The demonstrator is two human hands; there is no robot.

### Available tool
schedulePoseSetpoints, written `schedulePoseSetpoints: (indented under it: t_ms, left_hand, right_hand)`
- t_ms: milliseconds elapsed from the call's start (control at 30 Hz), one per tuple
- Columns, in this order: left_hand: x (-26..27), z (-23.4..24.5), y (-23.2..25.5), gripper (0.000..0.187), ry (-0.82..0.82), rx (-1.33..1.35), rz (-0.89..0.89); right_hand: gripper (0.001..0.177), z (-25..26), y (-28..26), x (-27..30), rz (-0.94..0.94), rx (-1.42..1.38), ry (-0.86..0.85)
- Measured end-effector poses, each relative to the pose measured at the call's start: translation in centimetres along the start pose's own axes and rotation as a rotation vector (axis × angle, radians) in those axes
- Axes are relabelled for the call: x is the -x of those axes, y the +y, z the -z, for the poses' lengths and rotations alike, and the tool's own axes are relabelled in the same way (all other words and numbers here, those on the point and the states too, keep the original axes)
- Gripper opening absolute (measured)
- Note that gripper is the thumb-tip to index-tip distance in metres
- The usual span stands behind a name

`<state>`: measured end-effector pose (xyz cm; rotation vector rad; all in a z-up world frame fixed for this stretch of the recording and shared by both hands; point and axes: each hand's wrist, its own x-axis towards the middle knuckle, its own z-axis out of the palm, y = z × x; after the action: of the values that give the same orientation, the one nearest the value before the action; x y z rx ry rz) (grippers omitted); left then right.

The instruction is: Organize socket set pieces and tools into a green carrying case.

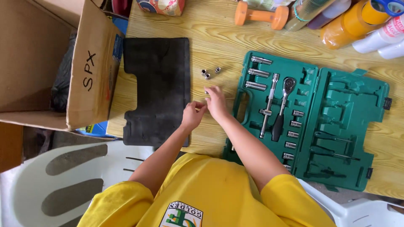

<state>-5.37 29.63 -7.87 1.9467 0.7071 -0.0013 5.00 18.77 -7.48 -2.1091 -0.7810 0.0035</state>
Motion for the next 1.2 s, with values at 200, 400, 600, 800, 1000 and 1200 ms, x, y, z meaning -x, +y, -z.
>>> schedulePoseSetpoints:
  t_ms: [200, 400, 600, 800, 1000, 1200]
  left_hand:
    - [-1.8, 1.4, -0.1, 0.030, -0.002, 0.033, -0.006]
    - [-1.9, 3.2, 2.8, 0.038, -0.140, 0.189, -0.047]
    - [0.5, 4.9, 7.8, 0.031, -0.323, 0.462, -0.085]
    - [4.4, 8.0, 13.7, 0.040, -0.386, 0.598, -0.210]
    - [6.6, 8.7, 15.3, 0.039, -0.425, 0.605, -0.293]
    - [9.1, 7.3, 16.5, 0.032, -0.388, 0.547, -0.307]
  right_hand:
    - [0.027, 0.6, 0.3, -0.2, -0.096, -0.084, 0.027]
    - [0.023, 2.6, 0.1, 1.9, -0.463, -0.450, -0.039]
    - [0.025, 8.9, -6.6, 2.9, -0.501, -0.875, 0.052]
    - [0.023, 14.4, -11.9, 3.6, -0.417, -0.864, 0.117]
    - [0.024, 16.9, -14.4, 4.9, -0.382, -0.853, 0.146]
    - [0.022, 18.4, -14.2, 7.4, -0.436, -0.905, 0.214]
